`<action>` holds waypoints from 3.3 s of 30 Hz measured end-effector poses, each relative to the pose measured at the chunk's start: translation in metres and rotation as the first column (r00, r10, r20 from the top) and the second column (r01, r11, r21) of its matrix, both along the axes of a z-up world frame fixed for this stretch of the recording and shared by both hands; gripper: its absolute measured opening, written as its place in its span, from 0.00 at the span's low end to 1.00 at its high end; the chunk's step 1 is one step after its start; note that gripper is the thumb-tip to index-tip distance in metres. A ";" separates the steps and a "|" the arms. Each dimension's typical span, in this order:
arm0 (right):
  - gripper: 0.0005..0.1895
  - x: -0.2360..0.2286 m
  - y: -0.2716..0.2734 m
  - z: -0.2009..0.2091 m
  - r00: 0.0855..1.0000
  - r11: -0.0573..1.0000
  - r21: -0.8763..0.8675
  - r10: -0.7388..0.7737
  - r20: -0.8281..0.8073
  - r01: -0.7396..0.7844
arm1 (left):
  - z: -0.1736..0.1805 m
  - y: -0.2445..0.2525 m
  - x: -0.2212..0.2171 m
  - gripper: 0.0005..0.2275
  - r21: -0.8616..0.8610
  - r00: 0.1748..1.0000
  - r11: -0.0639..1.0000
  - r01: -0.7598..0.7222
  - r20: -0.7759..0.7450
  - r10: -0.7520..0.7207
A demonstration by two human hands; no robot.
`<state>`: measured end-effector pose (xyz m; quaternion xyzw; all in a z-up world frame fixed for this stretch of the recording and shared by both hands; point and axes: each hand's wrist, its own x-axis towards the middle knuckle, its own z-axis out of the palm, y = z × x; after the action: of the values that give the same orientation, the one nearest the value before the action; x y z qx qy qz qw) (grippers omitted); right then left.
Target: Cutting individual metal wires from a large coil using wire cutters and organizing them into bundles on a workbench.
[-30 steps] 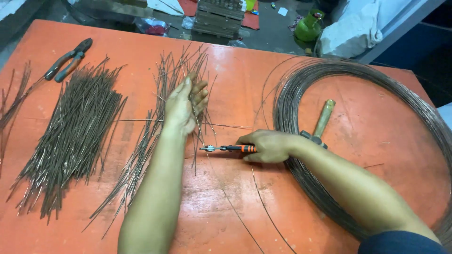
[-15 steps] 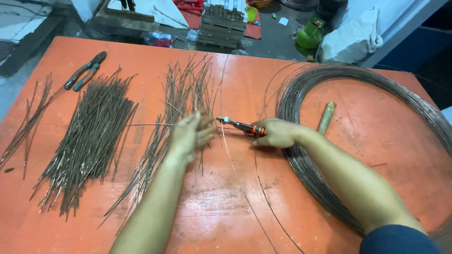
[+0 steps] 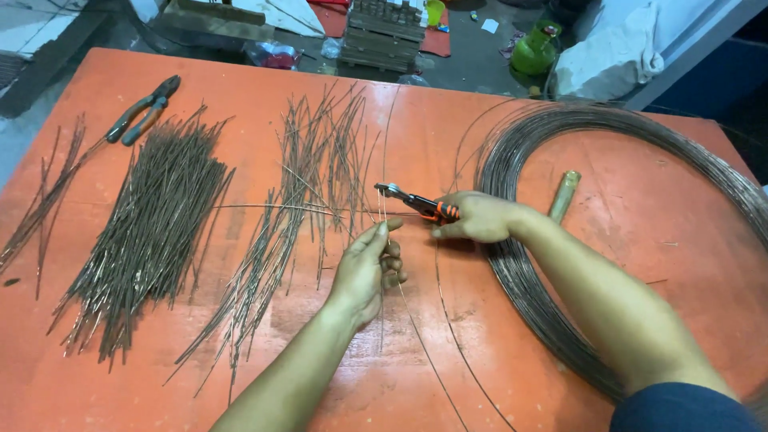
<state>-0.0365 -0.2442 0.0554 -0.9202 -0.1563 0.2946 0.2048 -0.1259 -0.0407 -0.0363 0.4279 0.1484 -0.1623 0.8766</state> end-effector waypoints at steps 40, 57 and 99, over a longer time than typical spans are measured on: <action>0.15 -0.023 0.024 0.009 0.934 0.954 -0.020 0.288 -0.211 -0.298 | 0.023 0.059 0.101 0.10 0.017 0.943 0.980 -0.198 0.275 0.186; 0.16 -0.028 0.034 0.011 0.936 0.954 -0.002 0.293 -0.194 -0.299 | 0.013 0.058 0.128 0.11 0.004 0.939 0.980 -0.200 0.287 0.190; 0.18 0.019 0.001 -0.015 1.000 0.999 -0.045 -0.010 -0.021 0.009 | 0.001 0.008 0.015 0.14 0.034 0.999 0.999 0.023 0.047 -0.024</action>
<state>-0.0179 -0.2429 0.0405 -0.9222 -0.1429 0.3068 0.1873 -0.1113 -0.0325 -0.0350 0.4479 0.1254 -0.1600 0.8707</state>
